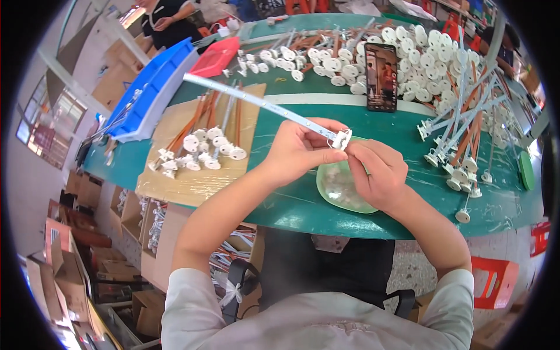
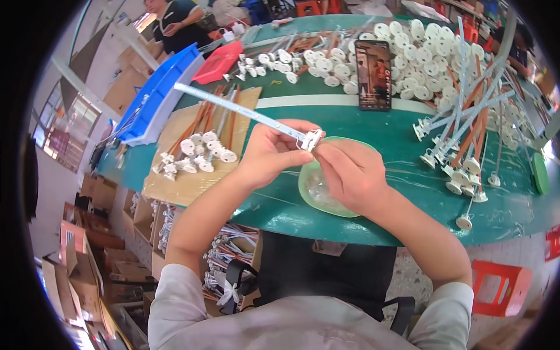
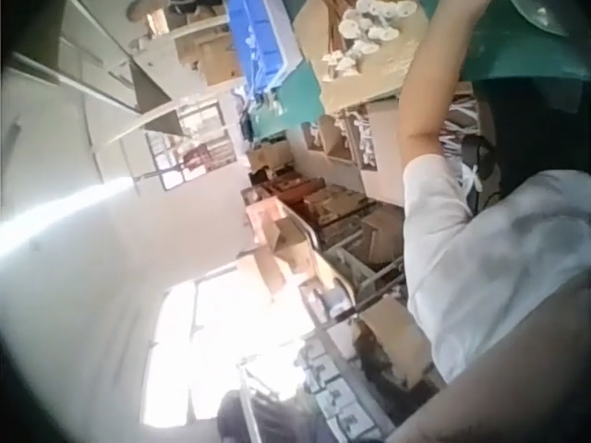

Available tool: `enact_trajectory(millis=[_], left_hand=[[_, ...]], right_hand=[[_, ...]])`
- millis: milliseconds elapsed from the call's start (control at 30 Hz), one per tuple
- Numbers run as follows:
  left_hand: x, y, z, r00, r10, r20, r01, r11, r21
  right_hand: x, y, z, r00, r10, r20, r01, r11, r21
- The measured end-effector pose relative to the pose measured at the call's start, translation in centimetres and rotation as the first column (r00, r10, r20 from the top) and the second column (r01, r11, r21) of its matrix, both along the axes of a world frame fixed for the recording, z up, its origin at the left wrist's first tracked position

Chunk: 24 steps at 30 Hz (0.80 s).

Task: Assembling LED light strips onto circular plastic bases at a workshop table.

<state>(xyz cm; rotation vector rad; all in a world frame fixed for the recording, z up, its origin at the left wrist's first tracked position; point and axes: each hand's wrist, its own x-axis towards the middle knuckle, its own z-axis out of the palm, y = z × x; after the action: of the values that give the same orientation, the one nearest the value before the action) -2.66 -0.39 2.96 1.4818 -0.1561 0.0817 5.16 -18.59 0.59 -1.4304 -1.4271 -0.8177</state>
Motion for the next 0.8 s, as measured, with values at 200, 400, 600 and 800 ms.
enact_trajectory(millis=[200, 400, 600, 800], left_hand=[[-2.1, 12.4, 4.3, 0.916, 0.394, -0.08, -0.258, 0.73, 0.633], [-6.8, 20.6, 5.3, 0.838, 0.544, 0.026, 0.132, -0.25, 0.959], [-3.9, 11.5, 6.0, 0.839, 0.485, 0.246, 0.012, -0.469, 0.883], [2.5, 4.3, 1.3, 0.772, 0.095, 0.628, -0.635, 0.144, 0.759]], right_hand=[[0.6, -0.7, 0.4, 0.998, -0.046, -0.03, 0.046, 0.999, -0.016], [0.5, -0.6, 0.3, 0.997, -0.052, -0.053, 0.047, 0.994, -0.098], [0.9, -2.6, 2.4, 0.995, -0.021, 0.093, 0.047, 0.958, -0.283], [-0.7, -8.0, 3.6, 0.959, -0.243, 0.146, 0.283, 0.798, -0.532]])
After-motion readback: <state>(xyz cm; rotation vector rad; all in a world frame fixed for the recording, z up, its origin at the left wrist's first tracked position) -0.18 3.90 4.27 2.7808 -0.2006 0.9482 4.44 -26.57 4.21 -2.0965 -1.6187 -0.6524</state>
